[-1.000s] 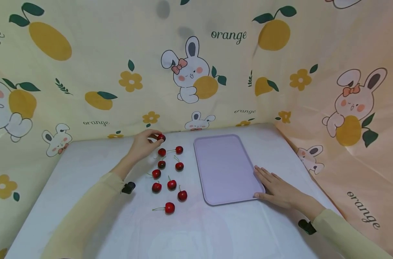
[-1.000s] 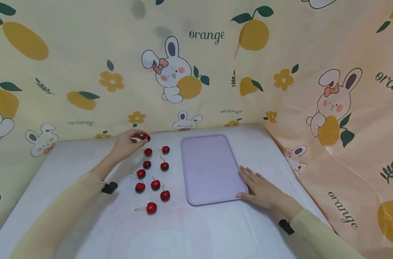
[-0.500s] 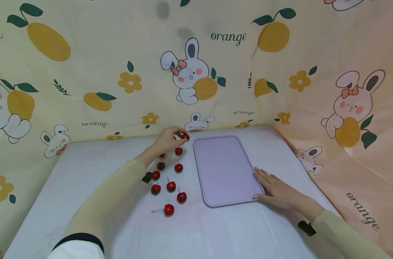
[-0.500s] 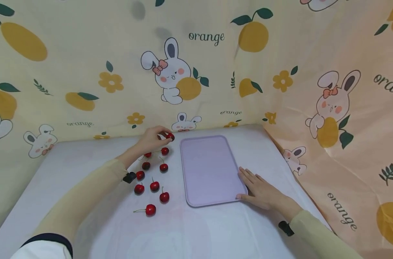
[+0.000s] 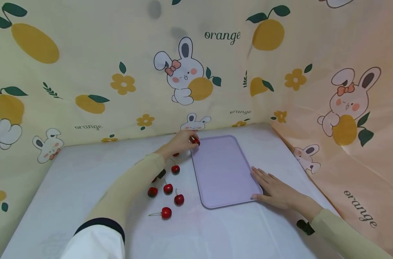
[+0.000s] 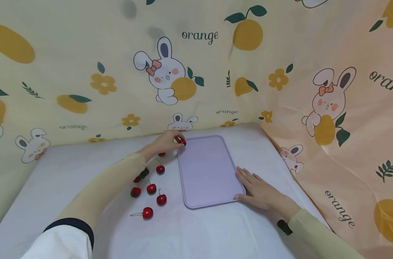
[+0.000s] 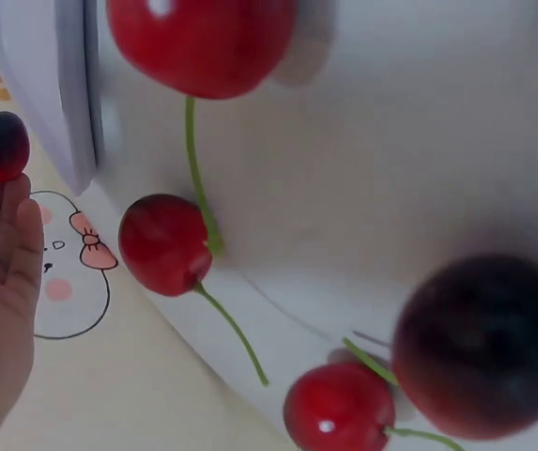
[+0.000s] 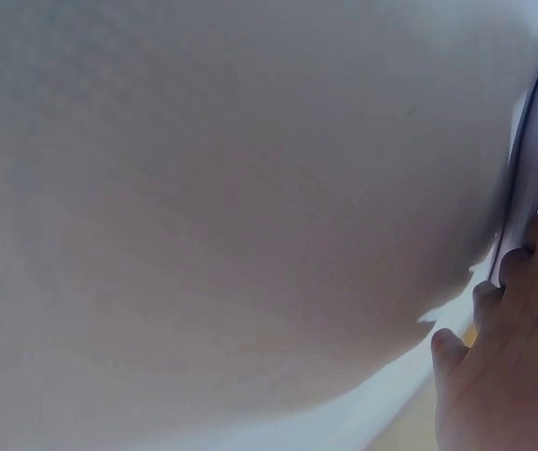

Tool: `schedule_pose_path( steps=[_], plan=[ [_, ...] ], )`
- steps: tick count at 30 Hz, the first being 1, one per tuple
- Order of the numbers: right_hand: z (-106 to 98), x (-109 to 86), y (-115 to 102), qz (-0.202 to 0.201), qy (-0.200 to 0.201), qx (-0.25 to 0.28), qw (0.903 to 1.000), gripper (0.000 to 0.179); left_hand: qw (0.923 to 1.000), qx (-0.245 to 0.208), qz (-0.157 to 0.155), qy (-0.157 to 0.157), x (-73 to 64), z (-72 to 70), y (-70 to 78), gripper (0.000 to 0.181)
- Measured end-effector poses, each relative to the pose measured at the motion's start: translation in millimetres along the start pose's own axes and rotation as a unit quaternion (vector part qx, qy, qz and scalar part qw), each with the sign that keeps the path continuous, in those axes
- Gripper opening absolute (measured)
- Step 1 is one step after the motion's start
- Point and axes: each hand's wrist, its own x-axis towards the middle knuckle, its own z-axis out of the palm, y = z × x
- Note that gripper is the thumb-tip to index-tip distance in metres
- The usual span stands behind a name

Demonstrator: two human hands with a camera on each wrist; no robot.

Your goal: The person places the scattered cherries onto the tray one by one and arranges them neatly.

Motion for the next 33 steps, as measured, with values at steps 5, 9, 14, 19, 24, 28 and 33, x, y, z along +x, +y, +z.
schedule_pose_path(
  steps=[5,9,14,19,24,28,33],
  plan=[
    [-0.4,-0.1,-0.4,-0.003,0.001,-0.001,1.0,0.091,0.9998,0.014,-0.006,-0.013,6.5,4.9,2.9,0.028],
    [-1.8,-0.1,-2.1,0.0,-0.002,-0.001,1.0,0.091,0.9997,0.014,-0.011,-0.016,8.6,6.9,1.9,0.029],
    [-2.7,0.0,-4.0,0.0,-0.002,0.004,1.0,0.092,0.9994,0.005,-0.024,-0.024,6.0,6.4,0.7,0.03],
    [-1.9,-0.3,-3.5,0.0,-0.001,0.003,1.0,0.092,0.9989,0.004,-0.035,-0.031,3.1,6.0,-0.2,0.029],
    [-2.2,-0.4,-3.1,0.002,0.003,0.005,1.0,0.092,0.9986,0.004,-0.045,-0.03,3.0,6.1,-0.9,0.029],
    [-2.5,-0.3,-2.5,0.008,-0.005,0.007,0.9999,0.092,0.9982,0.007,-0.05,-0.032,3.8,6.8,-2.4,0.03],
    [-3.4,-1.0,-4.1,0.0,-0.001,0.002,1.0,0.091,0.9977,0.016,-0.054,-0.037,5.1,8.4,-4.7,0.031]
  ],
)
